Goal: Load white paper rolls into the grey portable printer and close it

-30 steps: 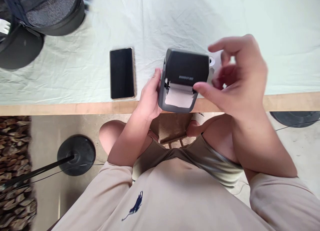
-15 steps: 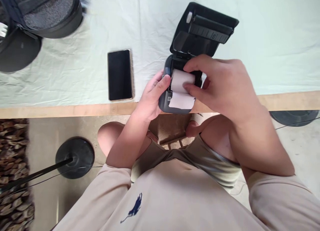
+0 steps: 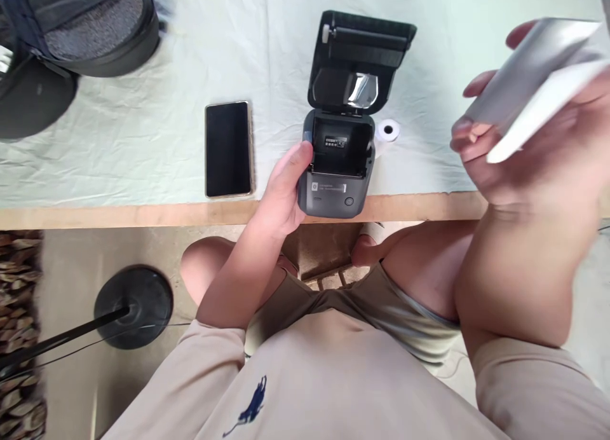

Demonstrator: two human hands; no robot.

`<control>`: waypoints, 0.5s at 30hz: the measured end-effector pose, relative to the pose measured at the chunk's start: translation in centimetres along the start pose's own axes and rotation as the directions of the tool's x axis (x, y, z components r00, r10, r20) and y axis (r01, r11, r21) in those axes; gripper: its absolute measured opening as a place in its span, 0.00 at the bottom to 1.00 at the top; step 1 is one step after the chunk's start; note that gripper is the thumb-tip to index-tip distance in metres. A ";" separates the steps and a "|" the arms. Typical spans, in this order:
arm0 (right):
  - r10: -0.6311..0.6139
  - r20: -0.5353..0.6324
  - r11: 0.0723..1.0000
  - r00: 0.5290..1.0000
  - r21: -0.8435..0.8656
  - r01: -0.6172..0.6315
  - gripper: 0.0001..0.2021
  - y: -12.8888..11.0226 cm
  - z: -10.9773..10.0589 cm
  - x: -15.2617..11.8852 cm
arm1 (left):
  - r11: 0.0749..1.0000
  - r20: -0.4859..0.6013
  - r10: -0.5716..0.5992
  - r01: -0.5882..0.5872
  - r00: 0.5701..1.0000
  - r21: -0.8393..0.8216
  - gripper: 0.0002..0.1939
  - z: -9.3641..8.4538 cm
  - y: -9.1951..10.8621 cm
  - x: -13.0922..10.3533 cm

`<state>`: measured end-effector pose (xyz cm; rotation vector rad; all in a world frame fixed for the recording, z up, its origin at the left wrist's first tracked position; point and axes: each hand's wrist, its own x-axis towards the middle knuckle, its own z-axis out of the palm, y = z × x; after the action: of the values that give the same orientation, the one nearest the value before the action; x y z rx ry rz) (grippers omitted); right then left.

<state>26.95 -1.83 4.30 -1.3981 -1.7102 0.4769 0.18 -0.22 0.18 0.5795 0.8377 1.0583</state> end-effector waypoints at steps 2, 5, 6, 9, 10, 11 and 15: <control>0.095 -0.141 0.980 0.985 0.185 -0.068 0.17 1.8 0.2 0.4 | 1.000 0.036 -0.001 0.001 0.999 -0.011 0.21 0.0 0.0 0.1; 0.201 -0.249 0.932 0.948 0.347 -0.106 0.10 3.6 1.3 0.8 | 1.000 0.082 0.010 -0.008 0.997 -0.025 0.22 -0.1 0.1 0.3; 0.179 -0.246 0.946 0.953 0.308 -0.098 0.11 4.2 1.6 0.9 | 1.000 0.073 0.013 -0.011 0.997 -0.024 0.22 0.0 0.1 0.4; 0.158 -0.176 0.987 0.972 0.005 -0.160 0.14 6.2 2.1 1.0 | 1.000 0.001 0.021 -0.021 1.000 0.022 0.26 0.2 0.3 0.5; 0.188 -0.158 0.972 0.969 -0.113 -0.207 0.16 6.7 2.0 0.9 | 0.999 -0.026 0.028 -0.027 0.999 0.039 0.28 0.3 0.4 0.5; 0.219 -0.144 0.947 0.965 -0.206 -0.246 0.19 7.0 1.8 0.8 | 0.998 -0.048 0.033 -0.031 0.998 0.049 0.30 0.4 0.5 0.5; 0.036 -0.230 0.955 0.973 -0.279 -0.101 0.33 4.8 1.1 -0.1 | 1.000 -0.064 0.029 -0.030 0.998 -0.002 0.31 0.5 0.8 0.4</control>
<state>28.98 -0.23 0.16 -1.6571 -1.5957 0.1006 0.29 0.45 0.98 0.5595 0.8855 1.1095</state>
